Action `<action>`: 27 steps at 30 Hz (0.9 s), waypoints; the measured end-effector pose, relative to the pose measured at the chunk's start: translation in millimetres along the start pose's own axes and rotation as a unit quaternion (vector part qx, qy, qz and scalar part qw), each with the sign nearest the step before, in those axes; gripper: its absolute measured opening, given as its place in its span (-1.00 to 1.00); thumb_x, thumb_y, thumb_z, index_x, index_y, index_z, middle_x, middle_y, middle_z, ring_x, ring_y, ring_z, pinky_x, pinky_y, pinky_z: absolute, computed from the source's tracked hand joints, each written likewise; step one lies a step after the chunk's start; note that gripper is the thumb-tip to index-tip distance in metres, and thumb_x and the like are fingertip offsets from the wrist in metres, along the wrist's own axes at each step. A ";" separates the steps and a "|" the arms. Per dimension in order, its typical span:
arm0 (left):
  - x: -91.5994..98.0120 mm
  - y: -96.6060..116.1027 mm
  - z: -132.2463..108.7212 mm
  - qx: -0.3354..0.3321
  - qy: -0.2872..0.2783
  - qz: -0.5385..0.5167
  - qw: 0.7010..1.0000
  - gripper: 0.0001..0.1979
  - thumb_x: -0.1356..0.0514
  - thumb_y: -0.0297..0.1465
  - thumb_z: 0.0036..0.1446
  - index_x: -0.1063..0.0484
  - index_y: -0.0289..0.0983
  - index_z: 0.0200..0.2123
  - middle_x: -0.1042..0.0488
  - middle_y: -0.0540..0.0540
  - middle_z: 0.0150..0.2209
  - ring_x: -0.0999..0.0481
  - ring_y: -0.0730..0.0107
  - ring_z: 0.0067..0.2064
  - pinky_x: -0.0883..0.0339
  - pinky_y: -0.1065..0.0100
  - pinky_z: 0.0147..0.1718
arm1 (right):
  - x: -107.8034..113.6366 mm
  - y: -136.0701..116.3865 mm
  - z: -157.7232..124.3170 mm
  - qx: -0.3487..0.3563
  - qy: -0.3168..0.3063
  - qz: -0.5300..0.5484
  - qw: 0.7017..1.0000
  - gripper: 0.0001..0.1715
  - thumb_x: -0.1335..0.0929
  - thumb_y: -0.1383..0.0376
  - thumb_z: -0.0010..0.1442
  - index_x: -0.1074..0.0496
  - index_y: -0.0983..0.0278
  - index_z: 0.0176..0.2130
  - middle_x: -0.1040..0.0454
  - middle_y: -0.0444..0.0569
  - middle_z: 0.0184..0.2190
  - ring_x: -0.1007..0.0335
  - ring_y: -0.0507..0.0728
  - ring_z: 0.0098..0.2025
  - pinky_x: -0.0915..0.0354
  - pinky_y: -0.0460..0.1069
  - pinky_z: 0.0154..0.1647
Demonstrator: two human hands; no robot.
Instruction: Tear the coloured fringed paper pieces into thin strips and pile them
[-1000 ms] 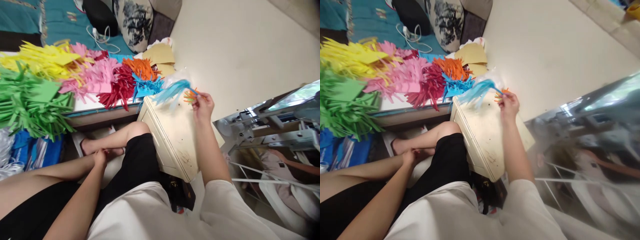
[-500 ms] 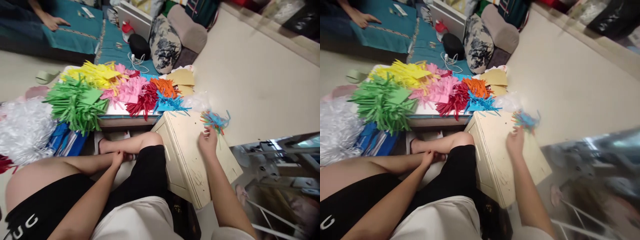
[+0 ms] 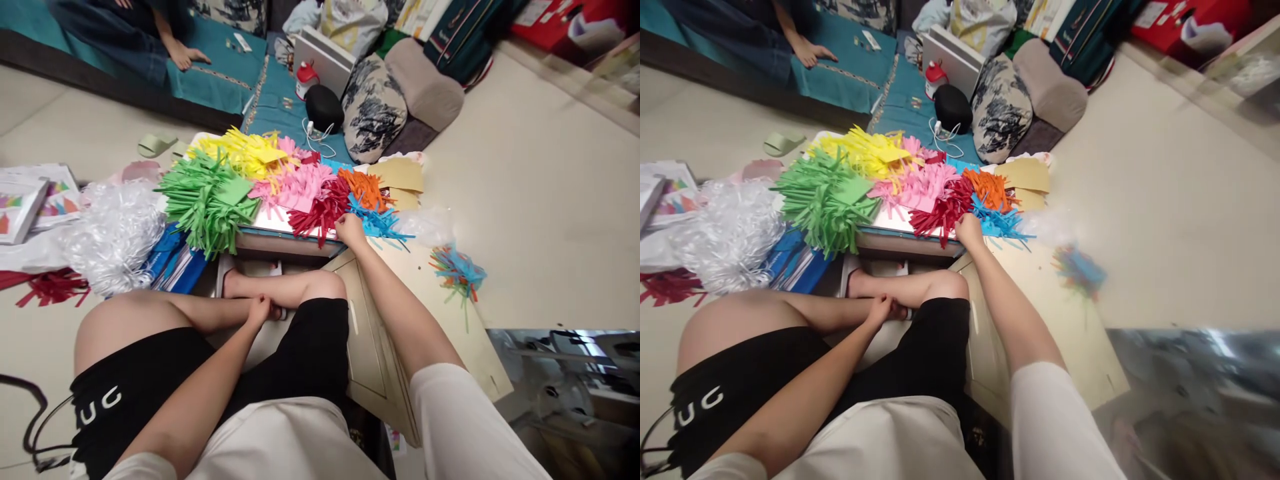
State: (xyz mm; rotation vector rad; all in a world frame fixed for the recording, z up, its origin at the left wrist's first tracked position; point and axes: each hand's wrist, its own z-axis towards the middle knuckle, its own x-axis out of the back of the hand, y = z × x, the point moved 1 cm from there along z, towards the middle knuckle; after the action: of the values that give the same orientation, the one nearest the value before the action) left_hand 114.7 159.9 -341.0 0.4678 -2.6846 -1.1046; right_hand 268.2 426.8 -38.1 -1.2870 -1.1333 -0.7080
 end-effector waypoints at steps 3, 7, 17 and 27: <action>-0.5 0.2 3.3 0.004 0.005 -0.007 1.000 -0.56 -0.37 -0.15 0.51 -0.55 -0.28 0.28 -0.60 -0.22 0.24 -0.67 0.07 0.16 -0.67 -0.03 0.14 | -14.7 1.8 20.6 -0.028 -0.023 -0.028 0.999 -0.82 -0.39 0.48 0.39 -0.65 0.38 -0.15 -0.68 0.15 -0.41 -0.70 0.24 -0.20 -0.46 0.01 0.02; -3.9 -1.2 5.9 0.009 0.001 -0.017 1.000 -0.56 -0.37 -0.15 0.51 -0.55 -0.28 0.28 -0.60 -0.22 0.23 -0.67 0.07 0.16 -0.67 -0.02 0.14 | -22.2 7.7 25.5 -0.023 -0.015 -0.060 0.998 -0.63 -0.42 0.48 0.36 -0.62 0.40 0.13 -0.76 0.30 -0.02 -0.69 0.30 0.12 -0.41 0.01 0.20; -3.2 -5.3 4.2 0.015 0.006 -0.009 1.000 -0.59 -0.37 -0.17 0.51 -0.55 -0.28 0.25 -0.62 -0.21 0.19 -0.69 0.13 0.10 -0.69 0.04 0.07 | -21.9 13.5 32.9 0.001 0.020 -0.031 0.999 -0.72 -0.42 0.36 0.41 -0.58 0.34 0.09 -0.72 0.25 0.09 -0.65 0.30 0.15 -0.39 0.06 0.28; 6.1 -6.9 -2.3 0.009 0.018 -0.003 1.000 -0.58 -0.37 -0.16 0.51 -0.56 -0.29 0.25 -0.62 -0.21 0.19 -0.68 0.11 0.11 -0.69 0.02 0.09 | -4.3 13.3 57.4 -0.040 0.083 0.091 0.992 -0.68 -0.36 0.36 0.33 -0.33 0.17 -0.47 -0.42 -0.11 -0.54 -0.40 0.14 -0.28 -0.35 -0.03 -0.09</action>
State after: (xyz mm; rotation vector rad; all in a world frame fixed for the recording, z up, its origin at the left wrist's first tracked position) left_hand 111.2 151.6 -343.9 0.4950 -2.6663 -1.0647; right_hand 264.7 484.0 -52.3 -1.3527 -0.8500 -0.7156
